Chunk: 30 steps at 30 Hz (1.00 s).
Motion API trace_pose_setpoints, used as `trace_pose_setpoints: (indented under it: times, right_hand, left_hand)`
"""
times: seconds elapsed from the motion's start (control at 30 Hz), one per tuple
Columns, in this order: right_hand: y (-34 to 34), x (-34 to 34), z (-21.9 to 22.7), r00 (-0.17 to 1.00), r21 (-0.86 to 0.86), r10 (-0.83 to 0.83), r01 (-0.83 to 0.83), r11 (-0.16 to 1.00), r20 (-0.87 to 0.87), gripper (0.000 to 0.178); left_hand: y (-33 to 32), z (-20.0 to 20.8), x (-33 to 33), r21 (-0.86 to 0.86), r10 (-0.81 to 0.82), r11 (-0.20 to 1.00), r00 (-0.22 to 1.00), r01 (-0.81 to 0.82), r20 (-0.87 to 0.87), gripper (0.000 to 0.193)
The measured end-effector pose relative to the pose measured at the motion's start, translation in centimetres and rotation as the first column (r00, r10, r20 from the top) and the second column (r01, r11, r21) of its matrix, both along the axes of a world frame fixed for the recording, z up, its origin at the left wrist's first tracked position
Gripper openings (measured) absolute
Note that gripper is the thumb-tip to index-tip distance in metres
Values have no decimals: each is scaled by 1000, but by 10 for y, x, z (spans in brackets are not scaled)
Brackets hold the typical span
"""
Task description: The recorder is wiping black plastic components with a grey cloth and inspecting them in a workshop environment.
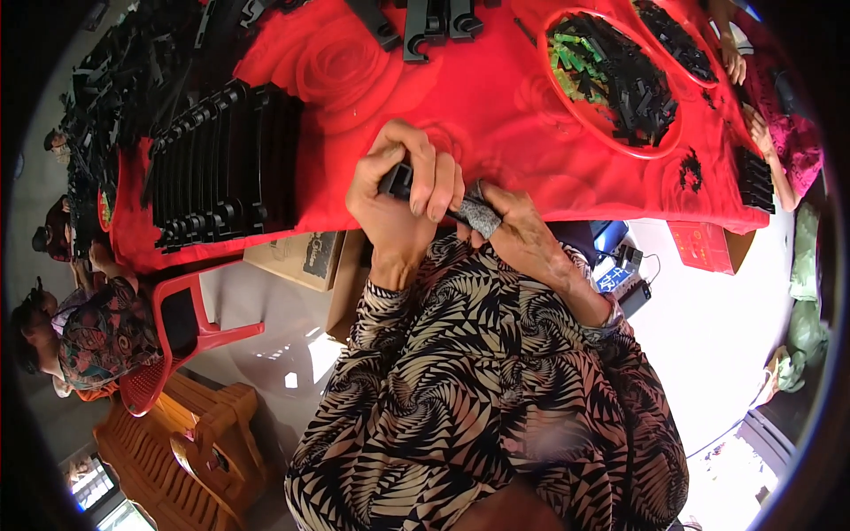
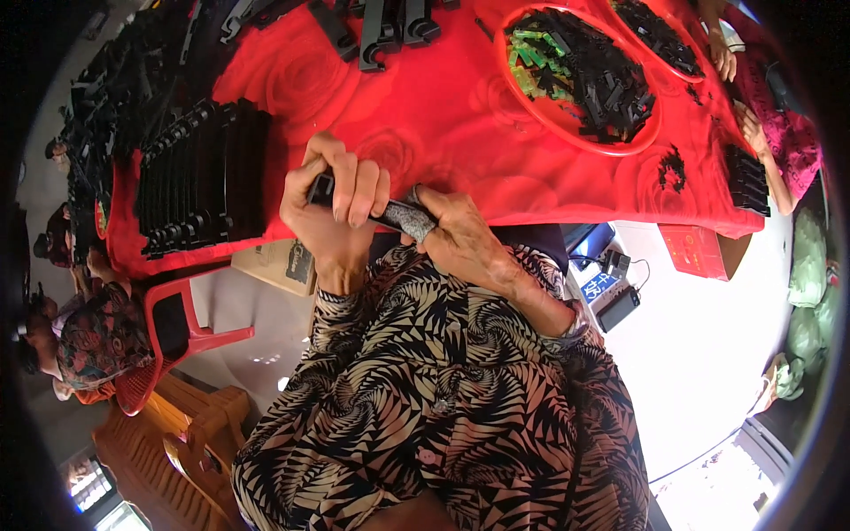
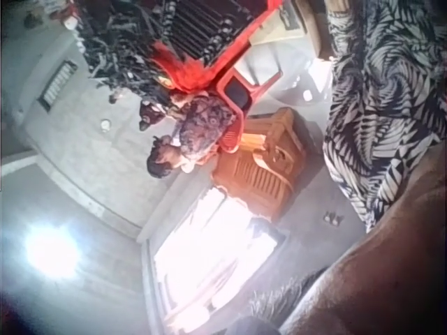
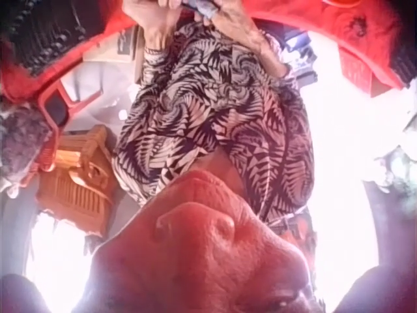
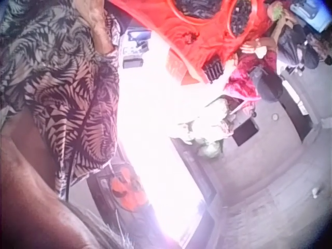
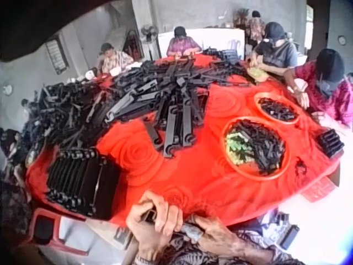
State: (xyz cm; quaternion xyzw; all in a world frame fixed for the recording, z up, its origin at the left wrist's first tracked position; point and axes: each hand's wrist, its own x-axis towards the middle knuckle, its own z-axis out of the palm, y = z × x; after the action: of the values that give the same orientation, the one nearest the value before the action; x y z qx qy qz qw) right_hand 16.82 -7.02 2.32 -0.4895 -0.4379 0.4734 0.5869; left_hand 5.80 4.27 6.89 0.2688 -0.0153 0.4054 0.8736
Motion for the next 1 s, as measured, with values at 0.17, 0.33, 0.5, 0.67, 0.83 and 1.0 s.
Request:
trace_pose_setpoints:
  times: [0.17,0.33,0.5,0.67,0.83,1.0]
  right_hand:
    - [-3,-2,19,962,-31,-48,59,998,268,9]
    - [-5,4,22,905,27,-52,45,999,422,12]
    - [-5,4,10,928,17,-92,92,996,360,9]
    - [-7,11,17,981,-237,64,-20,971,182,18]
    - [-10,10,67,990,-303,127,-100,948,69,47]
    - [-16,3,71,998,-252,69,-66,966,2,54]
  left_hand:
    - [-5,9,-4,119,45,992,999,-45,-2,24]
    - [-13,15,-5,218,63,974,998,-64,13,23]
    - [-16,16,4,213,90,975,992,-71,-84,24]
    - [5,-2,8,-168,35,985,996,-48,-82,21]
    - [22,-18,-1,-375,-67,921,991,107,119,16]
    - [26,-26,0,-396,-103,900,971,184,217,13]
